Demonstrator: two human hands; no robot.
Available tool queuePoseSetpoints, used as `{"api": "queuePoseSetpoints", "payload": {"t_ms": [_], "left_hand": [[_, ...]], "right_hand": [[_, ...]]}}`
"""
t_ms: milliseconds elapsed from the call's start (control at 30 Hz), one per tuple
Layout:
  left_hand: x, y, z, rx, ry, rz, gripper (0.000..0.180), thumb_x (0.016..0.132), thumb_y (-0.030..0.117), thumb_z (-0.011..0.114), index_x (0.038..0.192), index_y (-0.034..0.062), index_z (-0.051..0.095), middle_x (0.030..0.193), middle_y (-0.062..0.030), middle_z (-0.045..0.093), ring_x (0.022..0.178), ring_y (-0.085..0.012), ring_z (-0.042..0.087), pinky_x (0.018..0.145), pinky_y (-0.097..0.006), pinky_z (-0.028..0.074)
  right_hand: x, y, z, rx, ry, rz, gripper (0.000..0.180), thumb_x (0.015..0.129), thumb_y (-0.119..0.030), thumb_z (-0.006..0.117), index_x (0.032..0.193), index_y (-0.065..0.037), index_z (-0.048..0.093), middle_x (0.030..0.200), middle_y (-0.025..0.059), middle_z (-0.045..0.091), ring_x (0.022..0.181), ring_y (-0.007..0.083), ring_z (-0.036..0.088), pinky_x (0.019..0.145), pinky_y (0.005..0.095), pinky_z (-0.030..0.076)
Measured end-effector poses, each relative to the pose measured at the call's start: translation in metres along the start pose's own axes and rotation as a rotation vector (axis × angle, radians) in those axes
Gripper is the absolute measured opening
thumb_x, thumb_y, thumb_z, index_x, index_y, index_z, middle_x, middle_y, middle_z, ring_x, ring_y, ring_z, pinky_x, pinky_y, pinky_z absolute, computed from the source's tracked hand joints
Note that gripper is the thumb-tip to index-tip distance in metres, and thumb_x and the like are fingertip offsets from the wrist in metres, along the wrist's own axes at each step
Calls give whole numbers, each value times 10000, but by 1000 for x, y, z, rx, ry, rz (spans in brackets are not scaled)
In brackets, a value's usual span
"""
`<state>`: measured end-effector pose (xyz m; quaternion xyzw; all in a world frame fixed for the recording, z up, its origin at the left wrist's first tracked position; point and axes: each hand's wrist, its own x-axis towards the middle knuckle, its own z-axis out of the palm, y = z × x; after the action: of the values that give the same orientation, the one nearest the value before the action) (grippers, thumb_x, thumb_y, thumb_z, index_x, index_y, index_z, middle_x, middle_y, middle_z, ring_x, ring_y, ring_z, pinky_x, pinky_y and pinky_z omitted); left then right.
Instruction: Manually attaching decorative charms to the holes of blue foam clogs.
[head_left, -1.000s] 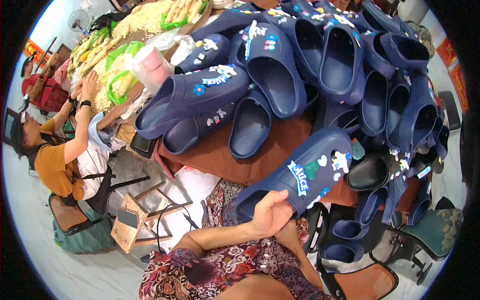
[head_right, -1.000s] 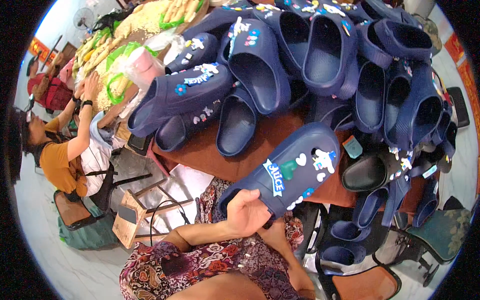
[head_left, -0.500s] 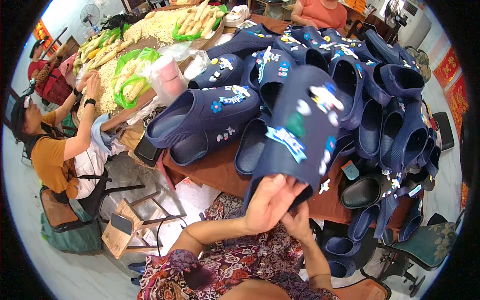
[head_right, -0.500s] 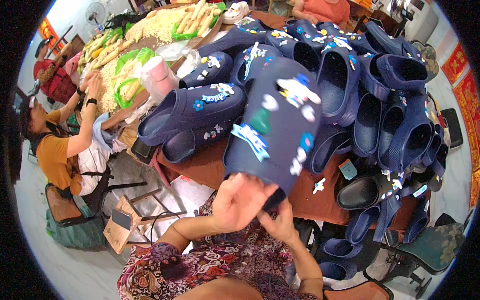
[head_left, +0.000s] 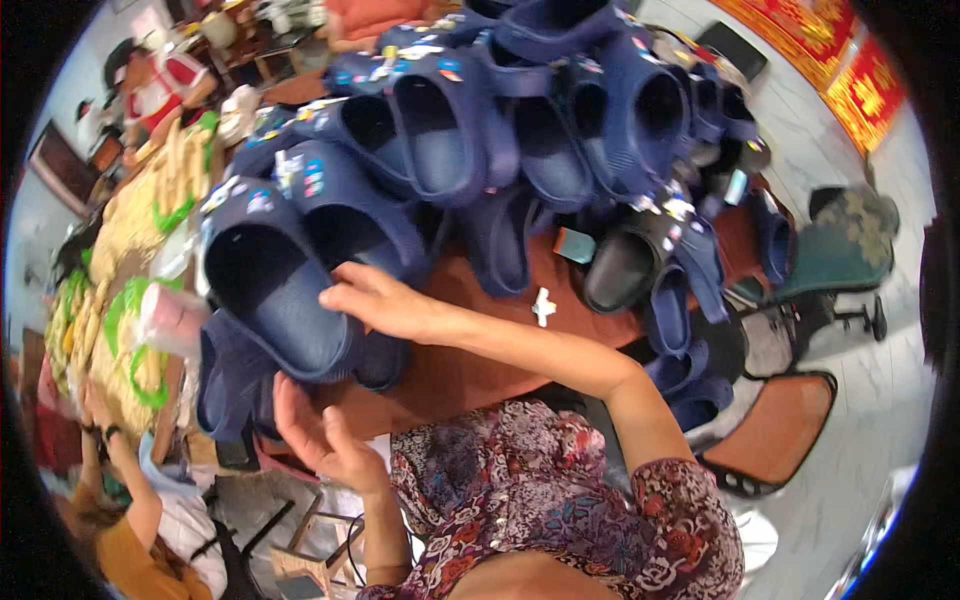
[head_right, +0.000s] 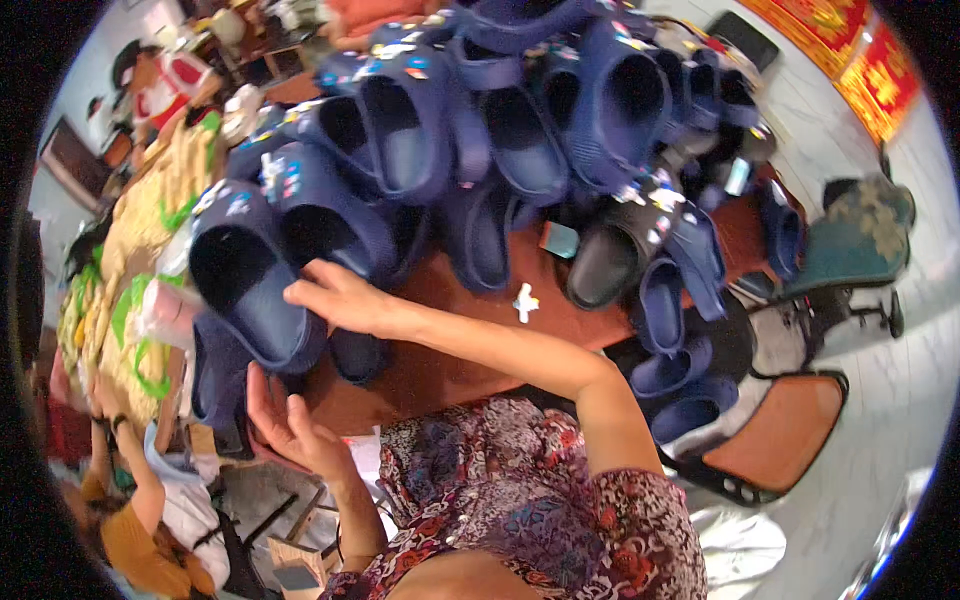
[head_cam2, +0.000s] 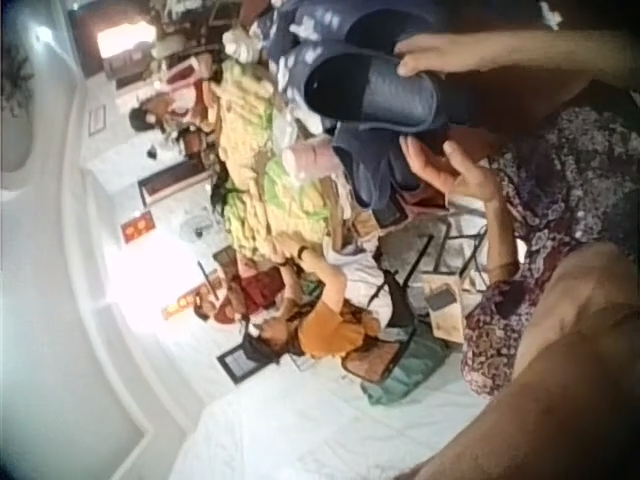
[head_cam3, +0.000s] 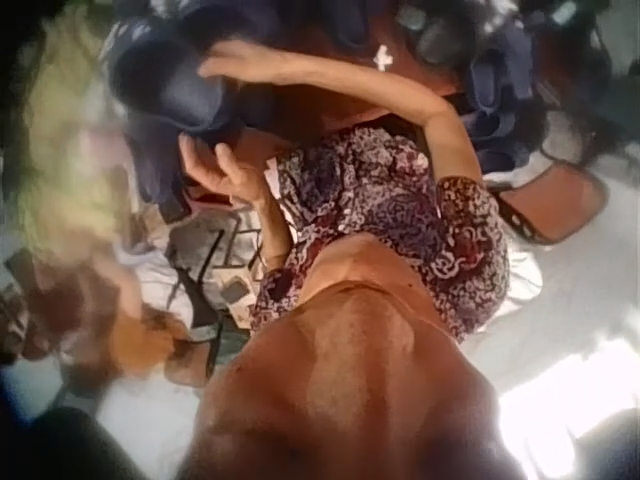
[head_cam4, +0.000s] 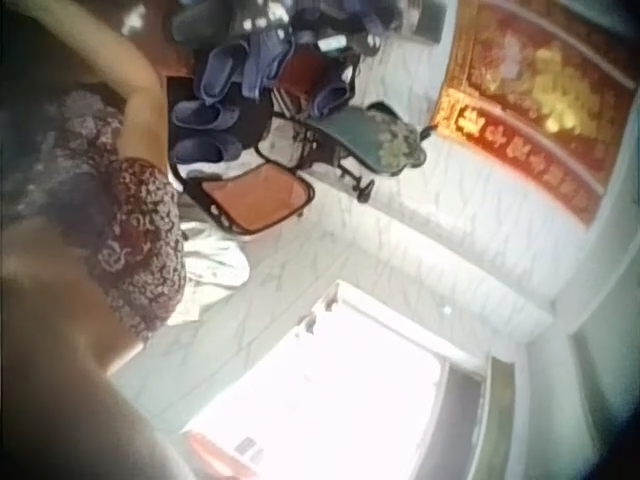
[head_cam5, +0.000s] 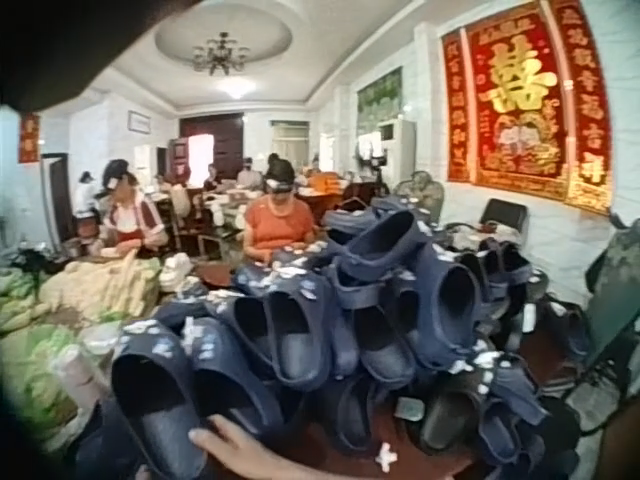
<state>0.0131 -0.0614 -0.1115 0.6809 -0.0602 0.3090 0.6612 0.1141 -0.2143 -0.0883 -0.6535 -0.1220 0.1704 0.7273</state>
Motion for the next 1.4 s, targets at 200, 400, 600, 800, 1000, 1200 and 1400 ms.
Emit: {"api": "queuePoseSetpoints", "payload": {"t_ms": [200, 400, 600, 800, 1000, 1200, 1400], "left_hand": [[3, -10, 1, -77, -158, -38, 583, 830, -37, 517, 1394, -34, 373, 1436, -143, 382, 1366, -253, 342, 1145, -389, 240], [17, -8, -12, 211, -132, 115, 557, 775, 31, 617, 1314, -17, 487, 1376, -217, 412, 1298, -344, 394, 1093, -423, 288], [74, -17, -31, 657, 90, 307, 609, 744, 101, 662, 1322, 19, 488, 1365, -246, 415, 1264, -395, 400, 1072, -460, 290], [94, -43, -45, 835, 39, 251, 694, 741, 117, 676, 1376, 13, 416, 1237, -188, 488, 1174, -353, 452, 1033, -453, 299], [92, -59, -47, 830, 42, 296, 655, 752, 62, 650, 1365, 2, 426, 1203, -183, 518, 1121, -357, 479, 1014, -458, 315], [104, -59, -46, 854, 8, 322, 615, 811, 74, 596, 1386, -20, 401, 1293, -219, 503, 1161, -378, 471, 1023, -445, 318], [103, -68, -48, 846, 3, 416, 571, 863, 116, 594, 1383, -30, 411, 1345, -213, 485, 1228, -378, 448, 1056, -450, 309]], "right_hand": [[11, -3, 11, 52, 324, -35, 492, 880, -441, 572, 1139, -24, 549, 984, 52, 590, 864, 139, 543, 673, 288, 435], [17, -6, 8, 122, 351, -3, 495, 888, -439, 561, 1188, -46, 529, 1053, 30, 569, 981, 107, 521, 814, 277, 412], [10, -20, 4, -13, 489, -165, 353, 899, -334, 528, 1035, -9, 545, 972, 24, 522, 923, 112, 458, 866, 256, 356], [0, -2, -19, 56, 553, -159, 590, 895, -362, 544, 1284, 64, 423, 1253, 131, 475, 1172, 195, 437, 1015, 306, 318], [-4, -9, -19, 49, 472, -144, 766, 884, -381, 555, 1410, 115, 304, 1414, 205, 389, 1322, 260, 373, 1102, 347, 268], [32, -19, 7, -195, 491, -195, 487, 906, -386, 563, 1124, 49, 578, 984, 97, 594, 941, 178, 532, 847, 299, 417], [63, 5, 10, 109, 207, -121, 577, 924, -519, 531, 987, 50, 604, 865, 91, 617, 765, 178, 641, 539, 323, 562]]}}
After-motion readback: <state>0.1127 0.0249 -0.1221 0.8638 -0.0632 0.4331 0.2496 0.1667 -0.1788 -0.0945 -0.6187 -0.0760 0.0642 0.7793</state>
